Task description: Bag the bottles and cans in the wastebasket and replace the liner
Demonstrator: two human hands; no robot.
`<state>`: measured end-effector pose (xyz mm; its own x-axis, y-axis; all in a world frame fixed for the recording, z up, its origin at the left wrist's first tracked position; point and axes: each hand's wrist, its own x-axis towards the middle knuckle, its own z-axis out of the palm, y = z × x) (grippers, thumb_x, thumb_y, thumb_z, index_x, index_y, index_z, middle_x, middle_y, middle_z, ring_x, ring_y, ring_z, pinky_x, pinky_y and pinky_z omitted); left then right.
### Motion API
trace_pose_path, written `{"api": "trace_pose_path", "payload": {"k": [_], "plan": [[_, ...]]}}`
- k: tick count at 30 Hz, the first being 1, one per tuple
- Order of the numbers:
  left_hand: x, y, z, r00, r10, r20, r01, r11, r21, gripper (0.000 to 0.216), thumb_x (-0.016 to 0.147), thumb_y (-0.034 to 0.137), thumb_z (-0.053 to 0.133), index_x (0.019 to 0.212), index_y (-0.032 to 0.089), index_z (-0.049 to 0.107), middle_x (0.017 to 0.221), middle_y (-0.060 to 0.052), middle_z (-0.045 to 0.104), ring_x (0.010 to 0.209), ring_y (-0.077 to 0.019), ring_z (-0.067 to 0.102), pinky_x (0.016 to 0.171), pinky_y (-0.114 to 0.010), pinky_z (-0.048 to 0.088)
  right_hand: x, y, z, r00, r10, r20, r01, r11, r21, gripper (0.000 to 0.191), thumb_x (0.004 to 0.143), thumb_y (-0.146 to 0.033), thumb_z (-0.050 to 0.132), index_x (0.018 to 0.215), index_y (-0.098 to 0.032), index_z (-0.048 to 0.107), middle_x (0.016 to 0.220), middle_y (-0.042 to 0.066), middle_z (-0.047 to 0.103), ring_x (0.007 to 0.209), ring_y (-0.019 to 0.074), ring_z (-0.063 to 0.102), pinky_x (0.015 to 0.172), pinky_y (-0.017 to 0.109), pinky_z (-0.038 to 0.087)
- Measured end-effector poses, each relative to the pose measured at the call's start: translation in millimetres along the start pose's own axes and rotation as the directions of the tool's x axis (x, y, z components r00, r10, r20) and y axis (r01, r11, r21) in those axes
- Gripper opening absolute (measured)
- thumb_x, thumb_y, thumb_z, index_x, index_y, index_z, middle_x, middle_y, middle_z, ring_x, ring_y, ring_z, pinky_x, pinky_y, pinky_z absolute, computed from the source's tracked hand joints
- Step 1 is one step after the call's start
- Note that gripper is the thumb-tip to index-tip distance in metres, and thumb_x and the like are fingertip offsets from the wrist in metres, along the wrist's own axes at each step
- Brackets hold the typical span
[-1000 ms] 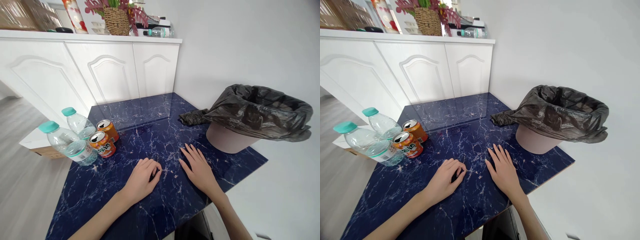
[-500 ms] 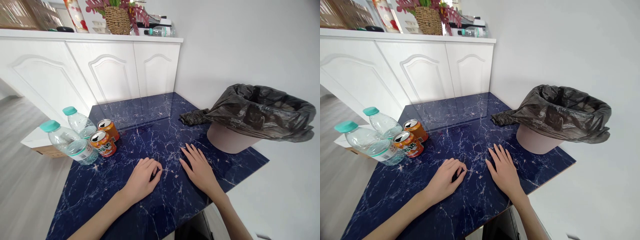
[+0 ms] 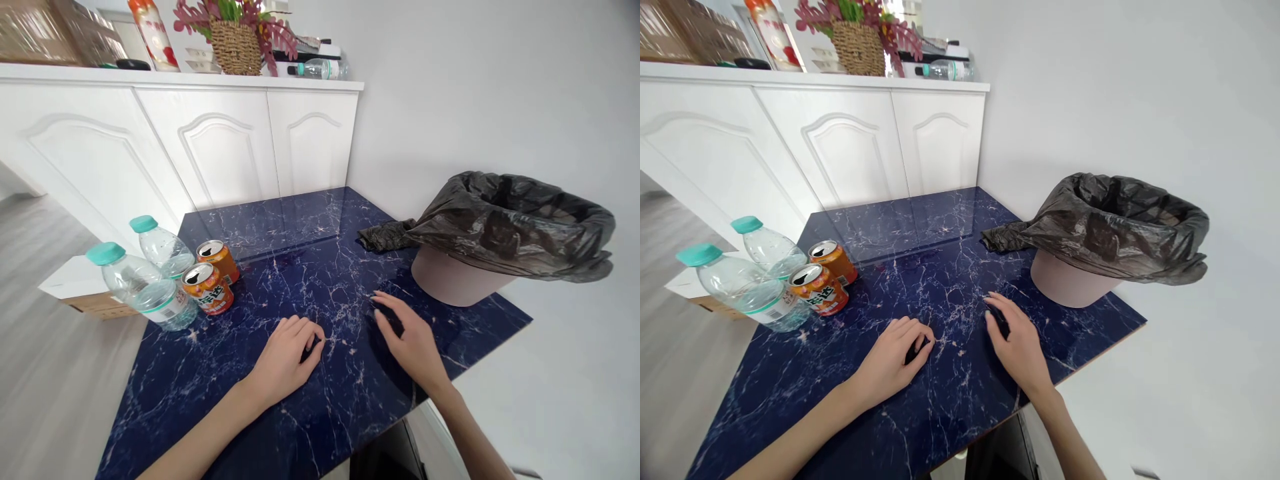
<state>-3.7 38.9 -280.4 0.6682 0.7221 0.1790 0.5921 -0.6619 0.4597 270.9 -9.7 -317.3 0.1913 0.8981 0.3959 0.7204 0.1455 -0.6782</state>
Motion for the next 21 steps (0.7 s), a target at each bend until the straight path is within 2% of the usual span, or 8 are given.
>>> {"api": "trace_pose_path", "payload": {"k": [2,4,6,8,11,14,18,21], "plan": [[-1,0,0,1.000,0.000,-0.005,0.000,1.000,-0.002,0.019,0.110,0.029,0.046,0.103,0.023,0.063,0.087,-0.001,0.060,0.084,-0.0204,0.054,0.081,-0.038,0.039,-4,3,-14,0.983,0.108,-0.151,-0.087,0.986,0.139,0.032,0.103,-0.046,0.059,0.121,-0.026,0.076,0.131,0.009,0.077,0.123,0.0297,0.071,0.113,0.053,0.051],[-1,0,1,1.000,0.004,-0.007,-0.004,1.000,0.000,0.019,0.110,0.029,0.046,0.103,0.023,0.063,0.087,-0.001,0.061,0.083,-0.0204,0.054,0.081,-0.038,0.039,-9,16,-29,0.905,0.248,-0.346,-0.147,0.945,0.292,0.025,0.099,-0.044,0.064,0.109,-0.025,0.076,0.115,0.008,0.079,0.108,0.0271,0.074,0.107,0.051,0.054],[-1,-1,1,1.000,0.005,-0.010,-0.005,1.000,0.001,0.019,0.110,0.029,0.047,0.102,0.023,0.063,0.086,-0.001,0.060,0.083,-0.0204,0.054,0.080,-0.038,0.039,-9,39,-44,0.740,0.400,-0.542,-0.132,0.875,0.465,0.018,0.093,-0.040,0.070,0.099,-0.024,0.073,0.102,0.005,0.076,0.097,0.0238,0.073,0.101,0.048,0.055],[-1,-1,2,1.000,0.005,-0.014,-0.005,1.000,-0.001,0.019,0.109,0.029,0.047,0.102,0.023,0.063,0.086,-0.001,0.060,0.083,-0.0205,0.054,0.081,-0.038,0.040,-4,66,-60,0.544,0.535,-0.647,-0.070,0.797,0.600,0.014,0.080,-0.033,0.076,0.090,-0.025,0.069,0.094,0.000,0.070,0.094,0.0223,0.070,0.099,0.045,0.055],[-1,-2,2,1.000,0.011,-0.023,-0.011,1.000,0.001,0.018,0.109,0.029,0.048,0.102,0.023,0.063,0.086,-0.001,0.061,0.084,-0.0207,0.055,0.081,-0.037,0.040,15,101,-86,0.417,0.603,-0.680,-0.003,0.749,0.663,0.011,0.076,-0.026,0.068,0.087,-0.025,0.064,0.102,0.001,0.068,0.097,0.0213,0.069,0.095,0.042,0.053],[-1,-2,2,0.999,0.016,-0.033,-0.016,1.000,0.002,0.017,0.109,0.029,0.049,0.102,0.023,0.064,0.086,-0.001,0.061,0.084,-0.0209,0.056,0.080,-0.037,0.040,41,125,-106,0.415,0.643,-0.644,0.022,0.701,0.713,0.009,0.078,-0.024,0.058,0.084,-0.023,0.064,0.102,0.003,0.068,0.098,0.0202,0.068,0.091,0.039,0.051],[-2,-2,2,0.999,0.023,-0.035,-0.023,1.000,0.001,0.017,0.109,0.028,0.048,0.102,0.024,0.063,0.087,-0.001,0.061,0.084,-0.0210,0.056,0.080,-0.037,0.040,69,143,-117,0.520,0.691,-0.502,0.002,0.587,0.810,0.010,0.083,-0.027,0.054,0.076,-0.023,0.060,0.092,0.003,0.064,0.086,0.0177,0.063,0.075,0.034,0.047],[-3,-1,2,0.999,0.016,-0.029,-0.016,1.000,0.004,0.017,0.109,0.028,0.048,0.102,0.024,0.063,0.087,-0.001,0.061,0.084,-0.0209,0.056,0.081,-0.037,0.040,78,151,-116,0.569,0.695,-0.438,-0.013,0.541,0.841,0.014,0.088,-0.031,0.055,0.076,-0.023,0.059,0.095,0.003,0.065,0.084,0.0175,0.060,0.071,0.033,0.043]]}}
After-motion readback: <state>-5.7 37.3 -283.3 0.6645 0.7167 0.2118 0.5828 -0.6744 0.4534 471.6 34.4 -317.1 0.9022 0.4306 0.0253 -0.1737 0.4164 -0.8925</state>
